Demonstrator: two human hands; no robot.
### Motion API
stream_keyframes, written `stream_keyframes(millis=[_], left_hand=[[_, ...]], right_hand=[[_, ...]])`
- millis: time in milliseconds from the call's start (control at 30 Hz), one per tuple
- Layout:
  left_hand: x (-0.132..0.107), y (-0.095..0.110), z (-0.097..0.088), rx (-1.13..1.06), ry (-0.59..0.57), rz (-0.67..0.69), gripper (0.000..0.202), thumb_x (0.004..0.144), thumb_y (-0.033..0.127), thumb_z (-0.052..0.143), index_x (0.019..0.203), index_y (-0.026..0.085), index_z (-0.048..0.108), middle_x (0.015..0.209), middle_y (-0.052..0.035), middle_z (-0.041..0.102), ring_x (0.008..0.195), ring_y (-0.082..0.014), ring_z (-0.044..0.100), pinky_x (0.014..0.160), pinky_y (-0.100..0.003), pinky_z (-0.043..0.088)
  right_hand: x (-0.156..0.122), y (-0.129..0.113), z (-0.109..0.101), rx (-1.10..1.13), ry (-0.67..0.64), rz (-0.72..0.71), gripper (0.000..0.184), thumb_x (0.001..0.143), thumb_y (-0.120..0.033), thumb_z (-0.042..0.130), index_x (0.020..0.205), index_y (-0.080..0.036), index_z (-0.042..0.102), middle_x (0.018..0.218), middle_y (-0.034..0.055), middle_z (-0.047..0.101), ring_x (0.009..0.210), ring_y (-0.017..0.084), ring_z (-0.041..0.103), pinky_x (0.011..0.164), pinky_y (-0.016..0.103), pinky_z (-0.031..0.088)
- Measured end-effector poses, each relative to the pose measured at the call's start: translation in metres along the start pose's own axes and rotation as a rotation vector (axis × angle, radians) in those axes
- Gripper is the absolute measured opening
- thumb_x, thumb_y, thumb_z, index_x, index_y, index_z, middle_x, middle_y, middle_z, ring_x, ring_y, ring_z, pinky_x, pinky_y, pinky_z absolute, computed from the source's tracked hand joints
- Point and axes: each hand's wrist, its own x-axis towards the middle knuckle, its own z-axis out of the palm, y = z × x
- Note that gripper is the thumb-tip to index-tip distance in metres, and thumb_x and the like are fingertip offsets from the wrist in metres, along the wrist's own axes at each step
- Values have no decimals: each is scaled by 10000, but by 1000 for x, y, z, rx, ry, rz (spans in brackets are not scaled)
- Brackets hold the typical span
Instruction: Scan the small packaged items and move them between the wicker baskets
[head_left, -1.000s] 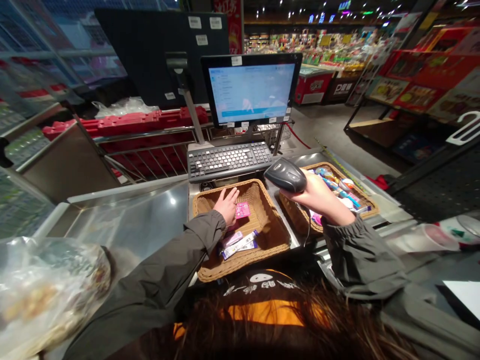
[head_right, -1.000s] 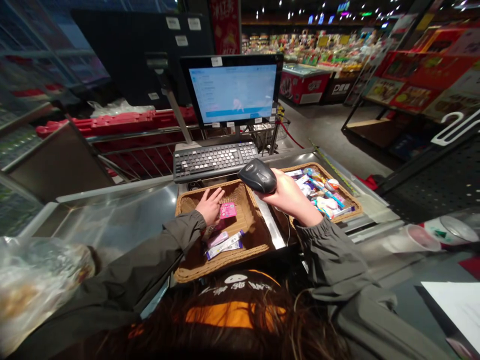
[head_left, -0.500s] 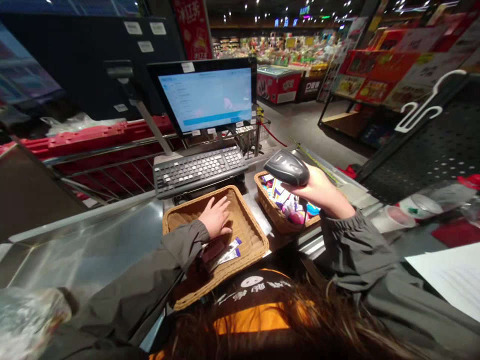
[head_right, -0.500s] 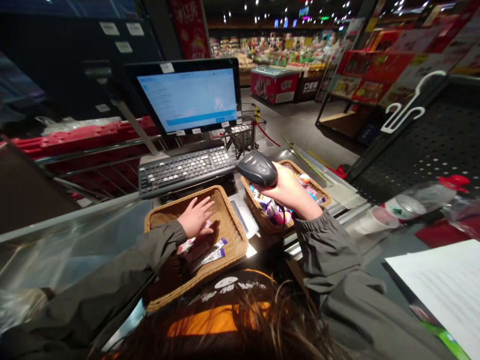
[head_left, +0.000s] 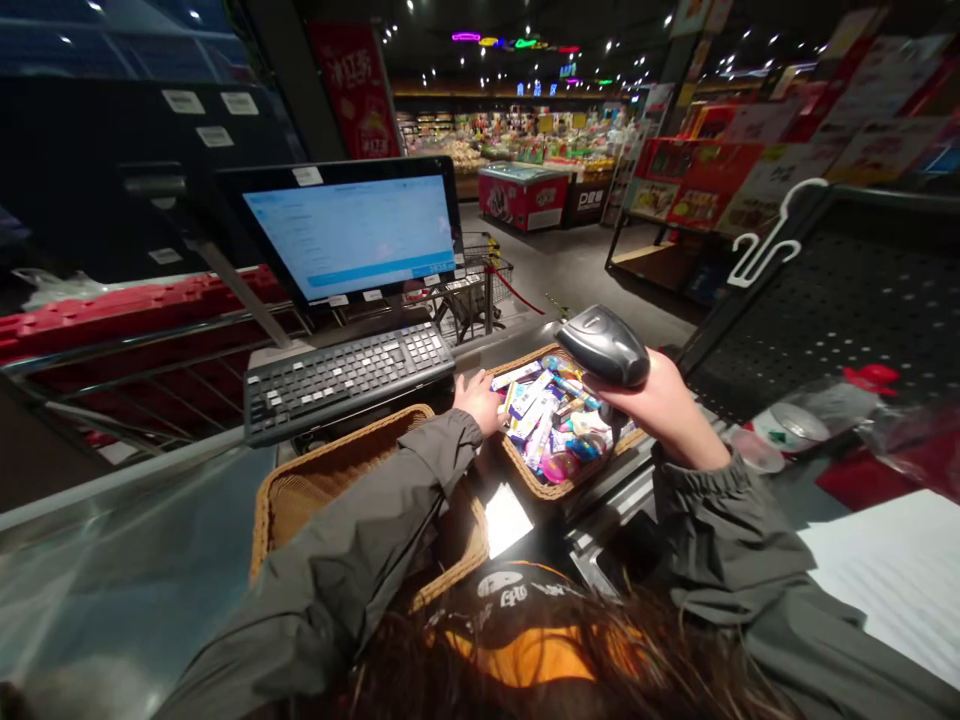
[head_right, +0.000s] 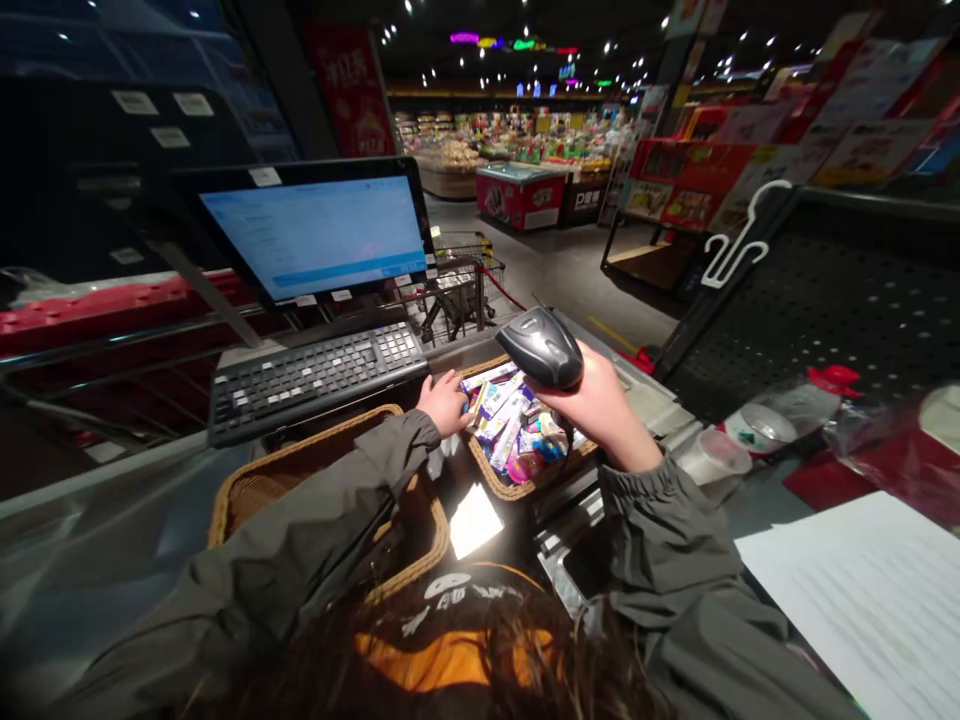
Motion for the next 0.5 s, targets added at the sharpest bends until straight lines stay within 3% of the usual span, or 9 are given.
stream_keyframes(millis=[133, 200, 367, 500], left_hand=[[17, 12, 24, 10, -5, -45, 467, 753, 532, 719, 1024, 153, 745, 1461, -209, 496, 1428, -376, 346, 1153, -675, 188], [21, 12, 30, 11, 5, -55, 460, 727, 525, 746, 1015, 167, 747, 1455, -193, 508, 1427, -374, 346, 1162, -667, 173], [33, -4, 30, -3, 46, -123, 191, 820, 392, 667, 883, 238, 762, 1355, -75, 619, 1401, -325, 398, 1169, -624, 224], [34, -15, 31, 22, 107, -180, 211, 875, 316, 582, 952, 218, 753, 1432, -98, 556, 1427, -316, 361, 1168, -629, 224]], right_hand=[[2, 17, -9, -20, 9, 20, 374, 643, -401, 785, 893, -134, 708, 901, 113, 741, 889, 306, 703, 828, 418, 566], [4, 26, -12, -27, 10, 27, 383, 648, -410, 783, 903, -134, 708, 917, 118, 740, 888, 300, 702, 834, 416, 561], [11, 38, -10, 1, -2, 20, 394, 659, -435, 760, 923, -149, 698, 908, 110, 739, 841, 290, 700, 793, 419, 560], [17, 42, -5, 15, -12, 4, 409, 657, -450, 763, 928, -151, 695, 918, 108, 741, 831, 284, 699, 778, 409, 558]])
